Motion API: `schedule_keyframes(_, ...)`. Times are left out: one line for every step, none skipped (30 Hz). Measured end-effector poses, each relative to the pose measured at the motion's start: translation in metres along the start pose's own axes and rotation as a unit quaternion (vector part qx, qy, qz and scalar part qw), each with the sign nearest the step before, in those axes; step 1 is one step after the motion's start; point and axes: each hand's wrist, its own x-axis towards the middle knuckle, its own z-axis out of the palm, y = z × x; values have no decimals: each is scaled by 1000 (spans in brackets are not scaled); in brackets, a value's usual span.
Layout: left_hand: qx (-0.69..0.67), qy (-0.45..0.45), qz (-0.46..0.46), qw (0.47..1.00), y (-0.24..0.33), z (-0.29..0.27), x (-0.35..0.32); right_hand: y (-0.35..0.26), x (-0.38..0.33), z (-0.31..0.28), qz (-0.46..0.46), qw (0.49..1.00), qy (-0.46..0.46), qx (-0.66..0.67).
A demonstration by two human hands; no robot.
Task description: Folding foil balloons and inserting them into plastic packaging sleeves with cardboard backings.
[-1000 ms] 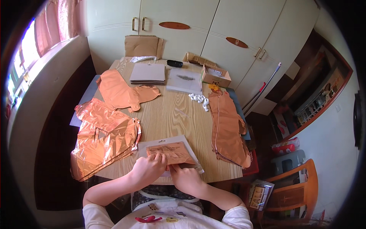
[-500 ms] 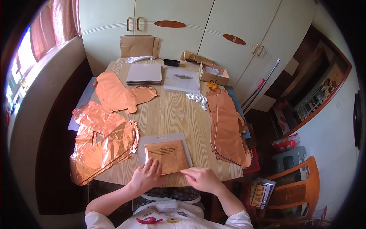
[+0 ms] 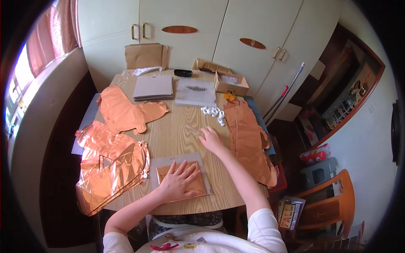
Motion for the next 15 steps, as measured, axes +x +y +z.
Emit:
schedule_keyframes(10,-4,2,1000,-1,3,-1,3,9,8,-1,999,-9,-35)
schedule_keyframes(16,-5,5,1000,0,4,0,6,14,12,1,997,-16,-71)
schedule_keyframes(24,-4,10,1000,2,1,3,10,18,13,23,996,-23,-87)
schedule_keyframes(32,-3,16,999,3,-1,6,15,20,13,47,993,-29,-105)
schedule_keyframes(38,-9,13,999,3,-2,4,10,24,14,62,991,-38,-116)
schedule_keyframes(36,-7,12,999,2,-1,4,7,25,10,73,986,-78,-125)
schedule_keyframes(34,-4,13,999,1,0,4,7,22,4,84,981,-116,-134)
schedule_keyframes(32,-2,8,999,0,0,1,-2,20,-5,91,973,-158,-140)
schedule_keyframes(32,-6,6,999,0,1,1,-4,12,-15,97,975,-160,-121)
schedule_keyframes(32,-10,5,999,-1,1,1,-6,-1,-27,103,976,-162,-103)
schedule_keyframes(30,-12,3,999,0,2,2,-10,-16,-41,108,977,-165,-87)
schedule_keyframes(26,-13,3,1000,0,2,4,-19,-33,-60,135,977,-167,-9)
schedule_keyframes(21,-15,1,1000,0,2,4,-31,-54,-78,162,970,-169,70)
schedule_keyframes(18,-15,1,1000,0,1,4,-43,-78,-96,178,963,-153,135)
schedule_keyframes(16,-17,3,1000,1,1,5,-56,-103,-113,192,952,-134,197)
